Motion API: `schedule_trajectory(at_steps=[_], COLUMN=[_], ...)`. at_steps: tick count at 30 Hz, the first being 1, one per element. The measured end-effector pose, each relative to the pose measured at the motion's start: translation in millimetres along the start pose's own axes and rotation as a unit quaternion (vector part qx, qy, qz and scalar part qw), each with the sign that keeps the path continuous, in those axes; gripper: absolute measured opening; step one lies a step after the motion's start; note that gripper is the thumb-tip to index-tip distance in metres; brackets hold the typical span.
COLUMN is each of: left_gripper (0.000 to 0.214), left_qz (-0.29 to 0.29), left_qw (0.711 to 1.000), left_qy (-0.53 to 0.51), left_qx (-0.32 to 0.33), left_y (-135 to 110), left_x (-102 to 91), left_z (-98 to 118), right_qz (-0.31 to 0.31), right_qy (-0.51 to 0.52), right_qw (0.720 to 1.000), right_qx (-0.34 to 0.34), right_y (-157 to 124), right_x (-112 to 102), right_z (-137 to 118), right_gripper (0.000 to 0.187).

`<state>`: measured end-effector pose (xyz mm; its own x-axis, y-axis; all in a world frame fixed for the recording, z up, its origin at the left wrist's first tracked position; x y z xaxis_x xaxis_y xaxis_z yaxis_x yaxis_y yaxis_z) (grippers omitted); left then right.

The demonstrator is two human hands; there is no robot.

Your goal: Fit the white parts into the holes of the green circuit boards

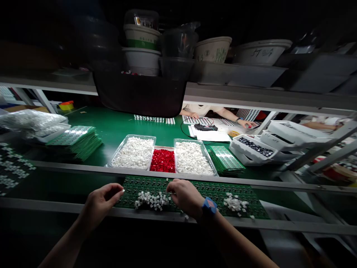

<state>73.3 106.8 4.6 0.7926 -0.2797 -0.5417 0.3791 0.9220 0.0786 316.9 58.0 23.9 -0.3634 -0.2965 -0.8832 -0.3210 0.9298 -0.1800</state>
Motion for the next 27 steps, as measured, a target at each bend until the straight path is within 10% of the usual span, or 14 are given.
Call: schedule_trajectory(at_steps=[7,27], left_gripper=[0.014,0.018], left_qz=[0.022,-0.035], left_qw=[0.970,0.877], left_qy=[0.206,0.439], left_qx=[0.129,0.193], left_y=[35.9,49.0], left_x=[-2.3,26.1], left_z=[34.9,66.3], right_qz=[0.005,0.085], right_qy=[0.026,0.139], right_qw=[1.000,0.986], right_qx=[-0.002,-0.046], right_y=[-2.9,-11.2], right_x=[12.8,-3.9], right_z=[3.8,12.0], right_gripper=[0.012,0.020])
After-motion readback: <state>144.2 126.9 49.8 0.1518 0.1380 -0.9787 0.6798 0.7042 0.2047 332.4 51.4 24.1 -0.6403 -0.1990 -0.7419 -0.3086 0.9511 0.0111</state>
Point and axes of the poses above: each hand's wrist, its own y-axis towards the middle knuckle, its own x-axis out of the palm, z = x × y, the point moved 10 cm from there along y, towards the middle knuckle, and after that the axes turned 10 degrees about -z, right-handed, at the moved point
